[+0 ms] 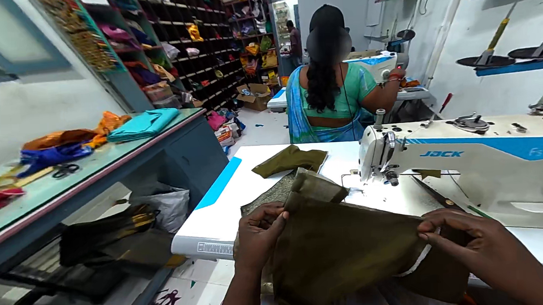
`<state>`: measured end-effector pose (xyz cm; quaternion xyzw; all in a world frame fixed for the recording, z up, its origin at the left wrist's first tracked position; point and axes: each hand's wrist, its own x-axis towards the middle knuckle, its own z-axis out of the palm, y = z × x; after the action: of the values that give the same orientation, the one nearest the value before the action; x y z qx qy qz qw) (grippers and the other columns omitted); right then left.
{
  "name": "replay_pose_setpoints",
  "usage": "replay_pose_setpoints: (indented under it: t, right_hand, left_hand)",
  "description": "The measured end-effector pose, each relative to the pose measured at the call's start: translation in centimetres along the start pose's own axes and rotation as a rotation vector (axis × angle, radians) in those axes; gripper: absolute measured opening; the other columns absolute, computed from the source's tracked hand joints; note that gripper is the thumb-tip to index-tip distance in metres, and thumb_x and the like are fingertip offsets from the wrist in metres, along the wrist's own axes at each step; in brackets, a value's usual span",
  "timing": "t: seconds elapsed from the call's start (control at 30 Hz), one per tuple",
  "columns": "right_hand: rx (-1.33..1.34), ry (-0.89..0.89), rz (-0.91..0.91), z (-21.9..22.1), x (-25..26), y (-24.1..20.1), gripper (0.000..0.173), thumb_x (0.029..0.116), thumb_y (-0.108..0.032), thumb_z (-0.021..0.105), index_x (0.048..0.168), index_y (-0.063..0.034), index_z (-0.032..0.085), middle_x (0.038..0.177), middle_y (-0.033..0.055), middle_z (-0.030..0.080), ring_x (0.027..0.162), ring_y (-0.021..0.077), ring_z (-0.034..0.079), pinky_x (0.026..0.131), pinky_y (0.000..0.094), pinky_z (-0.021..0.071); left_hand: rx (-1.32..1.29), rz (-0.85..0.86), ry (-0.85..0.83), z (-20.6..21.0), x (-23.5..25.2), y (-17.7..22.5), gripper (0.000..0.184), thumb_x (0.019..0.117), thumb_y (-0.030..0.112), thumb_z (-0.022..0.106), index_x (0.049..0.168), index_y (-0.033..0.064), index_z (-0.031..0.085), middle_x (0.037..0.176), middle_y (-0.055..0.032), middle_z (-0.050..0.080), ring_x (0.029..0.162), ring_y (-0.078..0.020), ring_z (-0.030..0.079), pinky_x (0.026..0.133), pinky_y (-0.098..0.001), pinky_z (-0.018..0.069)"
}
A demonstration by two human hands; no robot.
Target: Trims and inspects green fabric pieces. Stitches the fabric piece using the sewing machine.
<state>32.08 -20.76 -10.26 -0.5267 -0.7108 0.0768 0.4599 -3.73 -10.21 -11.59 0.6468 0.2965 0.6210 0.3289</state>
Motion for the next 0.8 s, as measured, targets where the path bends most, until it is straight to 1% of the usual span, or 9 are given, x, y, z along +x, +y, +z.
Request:
replay_pose_setpoints:
  t: [0.1, 0.3, 0.43, 0.5, 0.53, 0.6, 0.63, 0.7, 0.8]
  right_hand:
    - [0.005, 0.005, -0.001, -0.1, 0.0, 0.2, 0.014, 0.0895, -0.032, 0.065, 0.093, -0.0217, 0.075, 0.100, -0.0108, 0.072, 0.093, -0.0021, 0.067, 0.080, 0.0158, 0.0563]
    - [0.030, 0.001, 0.021, -0.3, 0.2, -0.4, 0.015, 0.0925, -0.029, 0.064, 0.097, -0.0185, 0.074, 0.099, -0.0098, 0.072, 0.087, -0.0033, 0.066, 0.074, 0.0129, 0.0545]
    - [0.048, -0.008, 0.057, -0.3, 0.2, -0.8, 0.015, 0.0936, -0.029, 0.062, 0.098, -0.0191, 0.073, 0.095, -0.0106, 0.071, 0.081, -0.0037, 0.064, 0.069, 0.0124, 0.0529]
    - [0.050, 0.001, 0.065, -0.2, 0.3, -1.0, 0.014, 0.0937, -0.028, 0.062, 0.098, -0.0196, 0.073, 0.093, -0.0109, 0.071, 0.081, -0.0039, 0.064, 0.069, 0.0119, 0.0527]
    - [0.055, 0.006, 0.062, -0.2, 0.3, -1.1, 0.014, 0.0939, -0.028, 0.062, 0.098, -0.0197, 0.073, 0.094, -0.0108, 0.071, 0.082, -0.0034, 0.065, 0.070, 0.0122, 0.0531]
    - [0.058, 0.018, 0.044, -0.1, 0.4, -1.3, 0.014, 0.0946, -0.030, 0.062, 0.098, -0.0210, 0.073, 0.095, -0.0116, 0.071, 0.084, -0.0034, 0.065, 0.071, 0.0122, 0.0537]
    - [0.054, 0.025, 0.031, 0.0, 0.4, -1.5, 0.014, 0.0946, -0.030, 0.062, 0.098, -0.0214, 0.073, 0.095, -0.0121, 0.071, 0.084, -0.0035, 0.065, 0.071, 0.0122, 0.0538]
    - [0.036, 0.041, 0.006, 0.1, 0.6, -2.1, 0.015, 0.0944, -0.031, 0.062, 0.098, -0.0220, 0.073, 0.096, -0.0126, 0.071, 0.085, -0.0039, 0.065, 0.072, 0.0122, 0.0538]
    - [0.006, 0.069, -0.054, 0.3, 0.8, -3.2, 0.016, 0.0952, -0.031, 0.061, 0.098, -0.0211, 0.074, 0.098, -0.0120, 0.071, 0.087, -0.0050, 0.065, 0.074, 0.0116, 0.0541]
  left_hand:
    - [-0.023, -0.025, 0.025, 0.3, 0.1, 0.5, 0.015, 0.0845, 0.000, 0.074, 0.088, 0.0142, 0.077, 0.100, 0.0068, 0.077, 0.071, 0.0020, 0.066, 0.065, -0.0156, 0.0571]
    - [-0.044, -0.023, 0.024, 0.3, 0.2, 0.7, 0.014, 0.0836, -0.001, 0.076, 0.086, 0.0127, 0.077, 0.097, 0.0049, 0.077, 0.071, 0.0005, 0.067, 0.066, -0.0166, 0.0583]
    - [-0.053, -0.014, 0.055, 0.3, 0.2, 0.8, 0.020, 0.0837, 0.000, 0.077, 0.081, 0.0175, 0.068, 0.092, 0.0055, 0.077, 0.068, 0.0012, 0.066, 0.062, -0.0147, 0.0551]
    - [-0.050, -0.002, 0.035, 0.2, 0.2, 1.0, 0.022, 0.0867, -0.001, 0.076, 0.089, 0.0188, 0.067, 0.095, 0.0069, 0.077, 0.074, 0.0008, 0.069, 0.068, -0.0154, 0.0581]
    - [-0.031, 0.013, 0.016, 0.1, 0.2, 0.9, 0.020, 0.0885, 0.000, 0.075, 0.094, 0.0184, 0.069, 0.097, 0.0076, 0.076, 0.078, 0.0006, 0.069, 0.071, -0.0156, 0.0585]
    - [0.062, 0.055, -0.002, -0.2, 0.1, 0.8, 0.017, 0.0895, -0.001, 0.071, 0.095, 0.0138, 0.078, 0.101, 0.0074, 0.075, 0.083, 0.0015, 0.067, 0.073, -0.0147, 0.0567]
    - [0.112, 0.064, -0.005, -0.2, 0.1, 1.0, 0.018, 0.0897, -0.002, 0.069, 0.094, 0.0116, 0.080, 0.104, 0.0062, 0.074, 0.088, 0.0011, 0.068, 0.077, -0.0150, 0.0573]
    - [0.186, 0.062, 0.009, -0.2, 0.1, 1.4, 0.018, 0.0914, -0.003, 0.067, 0.097, 0.0085, 0.080, 0.106, 0.0036, 0.073, 0.090, 0.0010, 0.067, 0.077, -0.0142, 0.0566]
    - [0.244, 0.031, 0.006, -0.5, -0.1, 2.0, 0.020, 0.0939, 0.002, 0.065, 0.107, 0.0098, 0.078, 0.116, 0.0020, 0.070, 0.100, -0.0026, 0.068, 0.080, -0.0176, 0.0582]
